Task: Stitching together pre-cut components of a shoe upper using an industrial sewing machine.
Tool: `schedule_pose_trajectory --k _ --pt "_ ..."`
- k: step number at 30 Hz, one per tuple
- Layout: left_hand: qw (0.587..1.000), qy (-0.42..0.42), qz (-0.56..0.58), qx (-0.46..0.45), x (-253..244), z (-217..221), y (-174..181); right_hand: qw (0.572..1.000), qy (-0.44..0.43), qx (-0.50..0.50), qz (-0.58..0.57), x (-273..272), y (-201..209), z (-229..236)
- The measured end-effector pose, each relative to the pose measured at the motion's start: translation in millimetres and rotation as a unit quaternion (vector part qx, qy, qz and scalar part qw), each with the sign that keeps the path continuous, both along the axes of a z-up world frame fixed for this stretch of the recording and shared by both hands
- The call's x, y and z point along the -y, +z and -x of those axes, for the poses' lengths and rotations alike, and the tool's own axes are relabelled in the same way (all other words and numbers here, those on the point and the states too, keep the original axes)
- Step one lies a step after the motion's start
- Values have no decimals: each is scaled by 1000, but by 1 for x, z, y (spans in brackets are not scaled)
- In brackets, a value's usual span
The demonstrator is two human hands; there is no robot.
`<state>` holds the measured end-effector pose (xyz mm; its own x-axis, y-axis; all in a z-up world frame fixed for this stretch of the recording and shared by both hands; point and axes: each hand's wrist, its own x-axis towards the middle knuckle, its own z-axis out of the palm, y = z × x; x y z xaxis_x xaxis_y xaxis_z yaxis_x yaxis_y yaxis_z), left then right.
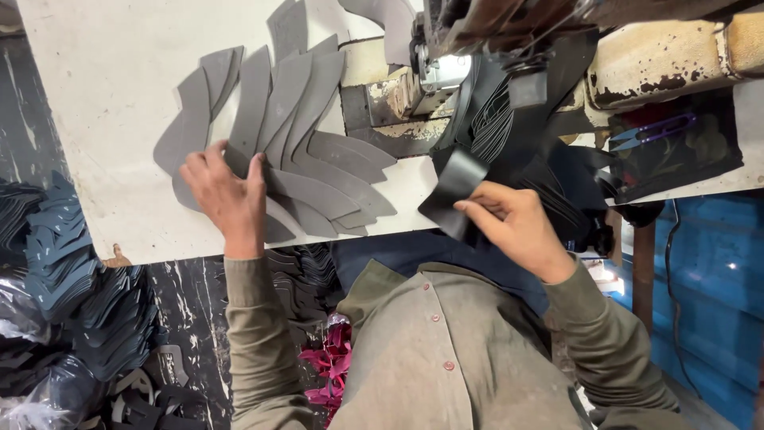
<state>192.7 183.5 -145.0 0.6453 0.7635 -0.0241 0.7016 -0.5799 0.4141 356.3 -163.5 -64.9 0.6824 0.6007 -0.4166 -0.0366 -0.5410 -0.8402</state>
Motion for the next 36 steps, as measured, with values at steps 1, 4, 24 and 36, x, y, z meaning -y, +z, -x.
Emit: schedule_pose_trajectory --k 1,4,24,36 --pt "1000 0 1 -1 -1 0 -3 1000 0 -1 1 -3 -5 2" --pt "995 -25 -95 12 -6 1 -2 995 43 -85 6 -7 -28 7" --pt "805 11 524 279 137 -1 71 960 227 122 -105 -67 33 14" --pt "672 -96 628 381 133 -69 86 948 299 -103 -22 -30 37 -10"
